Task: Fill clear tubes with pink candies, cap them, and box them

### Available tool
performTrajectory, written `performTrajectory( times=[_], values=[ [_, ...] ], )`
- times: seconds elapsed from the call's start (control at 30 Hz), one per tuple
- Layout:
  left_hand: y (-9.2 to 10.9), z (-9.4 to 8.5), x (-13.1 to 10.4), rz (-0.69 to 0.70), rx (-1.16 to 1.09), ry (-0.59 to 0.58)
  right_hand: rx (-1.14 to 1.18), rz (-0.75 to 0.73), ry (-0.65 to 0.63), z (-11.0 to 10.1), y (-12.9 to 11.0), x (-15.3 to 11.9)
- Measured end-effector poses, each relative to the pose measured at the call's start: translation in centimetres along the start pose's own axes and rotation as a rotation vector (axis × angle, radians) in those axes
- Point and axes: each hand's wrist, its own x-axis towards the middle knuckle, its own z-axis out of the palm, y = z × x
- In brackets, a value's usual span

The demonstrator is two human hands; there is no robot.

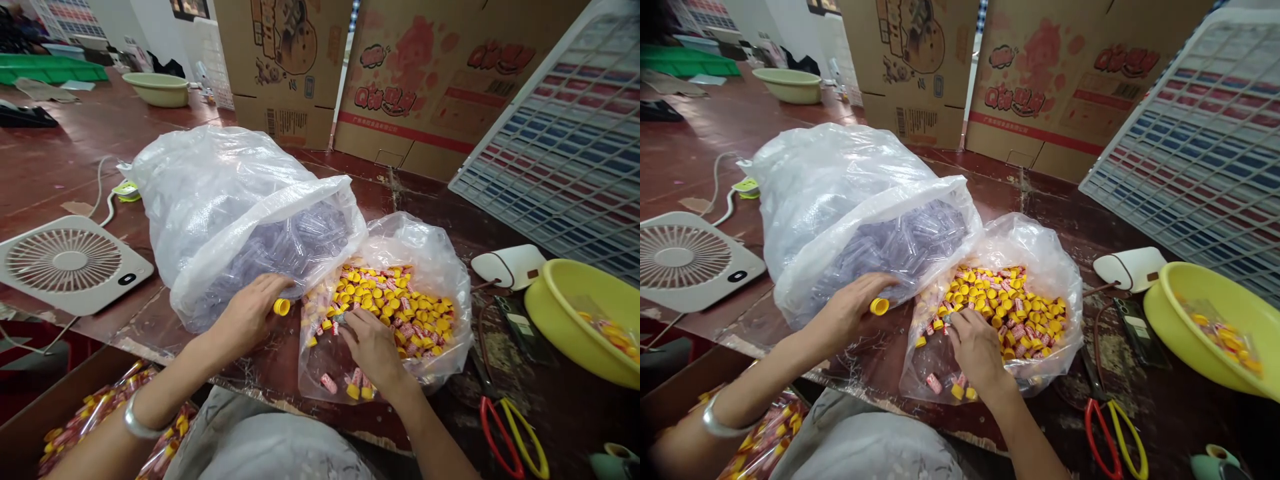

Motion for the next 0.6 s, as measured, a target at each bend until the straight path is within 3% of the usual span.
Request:
performTrajectory(
  times=[0.1,0.27,0.4,0.5,0.6],
  values=[
    [0.9,-0.2,-2.1,-0.059,-0.24,-0.059,-0.067,-0.057,-0.031,0.8,-0.9,0.9],
    [1.5,1.2,-4.5,-0.144,-0.357,-0.14,-0.042,-0.088,-0.005,1.0,-0.7,1.1],
    [1.7,2.2,-5.2,-0.273,-0.399,-0.191,0.332,0.095,0.044,-1.0,0.2,-0.4],
    [2.5,2.3,-5.1,-0.273,-0.476,-0.26,0.673,0.2,-0.091,-2.5,0.2,-1.6],
    [3.4,2.3,-4.9,-0.227,-0.555,-0.274,0.814,0.233,-0.173,-2.8,-0.6,-2.2]
  ],
)
